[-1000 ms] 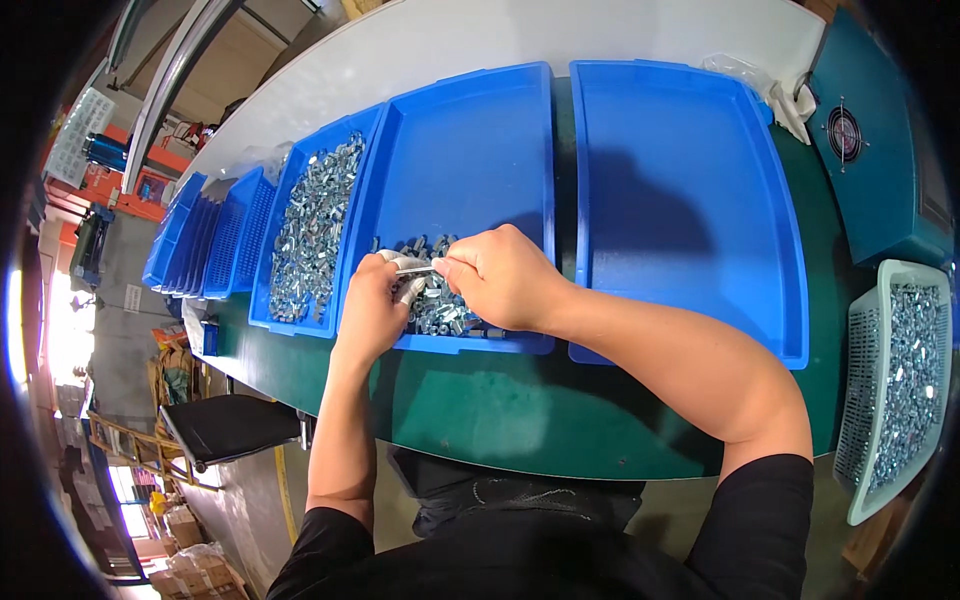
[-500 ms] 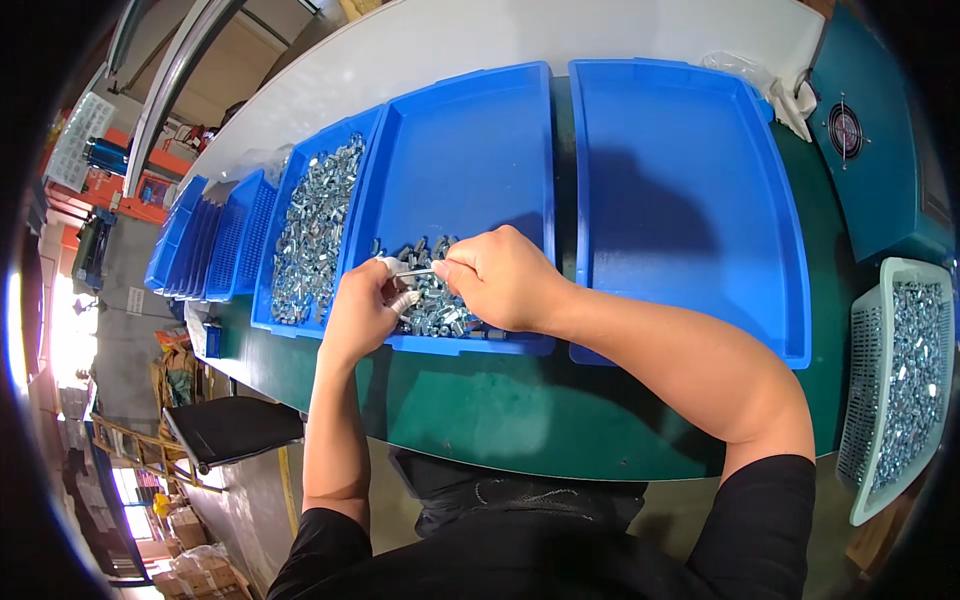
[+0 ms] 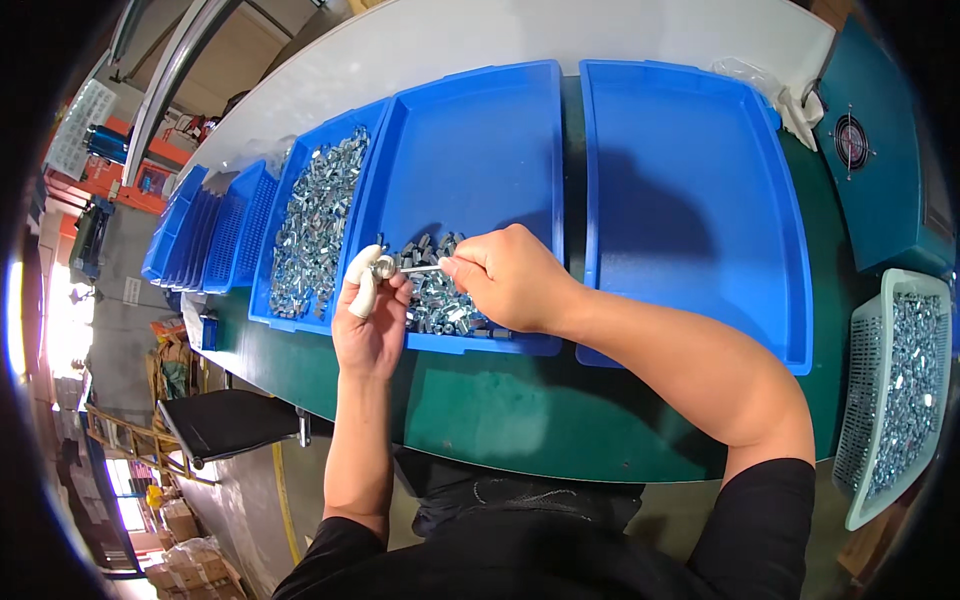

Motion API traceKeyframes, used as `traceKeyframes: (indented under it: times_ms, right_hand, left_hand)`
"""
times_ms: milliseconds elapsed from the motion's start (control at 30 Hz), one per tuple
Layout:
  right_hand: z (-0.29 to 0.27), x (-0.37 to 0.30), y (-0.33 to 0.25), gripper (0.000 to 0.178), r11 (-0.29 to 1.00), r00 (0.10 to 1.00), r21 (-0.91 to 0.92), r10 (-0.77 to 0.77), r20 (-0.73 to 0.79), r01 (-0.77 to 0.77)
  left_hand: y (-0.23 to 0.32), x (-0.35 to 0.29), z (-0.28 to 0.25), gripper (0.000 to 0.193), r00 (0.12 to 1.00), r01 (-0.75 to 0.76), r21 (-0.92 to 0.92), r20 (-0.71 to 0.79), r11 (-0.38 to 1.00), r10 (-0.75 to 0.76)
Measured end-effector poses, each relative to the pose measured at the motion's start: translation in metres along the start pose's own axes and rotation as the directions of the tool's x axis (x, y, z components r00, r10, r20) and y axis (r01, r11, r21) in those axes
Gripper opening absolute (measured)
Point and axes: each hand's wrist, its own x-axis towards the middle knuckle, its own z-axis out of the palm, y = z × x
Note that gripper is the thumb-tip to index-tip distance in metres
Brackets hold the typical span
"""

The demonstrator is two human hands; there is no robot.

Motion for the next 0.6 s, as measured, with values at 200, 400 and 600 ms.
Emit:
traceKeyframes:
  times_ms: [200, 400, 600]
  right_hand:
    - [0.000, -0.001, -0.003, 0.032, 0.999, 0.999, -0.047, -0.021, 0.035, 0.022]
    - [0.000, -0.002, 0.000, 0.032, 0.997, 0.999, -0.076, -0.013, 0.052, 0.016]
    - [0.001, -0.002, 0.000, 0.028, 0.999, 0.999, 0.003, -0.051, -0.010, 0.051]
  left_hand:
    - [-0.003, -0.002, 0.001, 0.019, 0.997, 0.013, 0.034, -0.073, 0.999, -0.010]
    - [-0.005, -0.002, 0.010, 0.012, 0.993, -0.014, 0.119, -0.119, 0.993, 0.028]
    - [-0.010, -0.003, 0.010, 0.015, 0.990, -0.068, 0.234, -0.105, 0.970, 0.094]
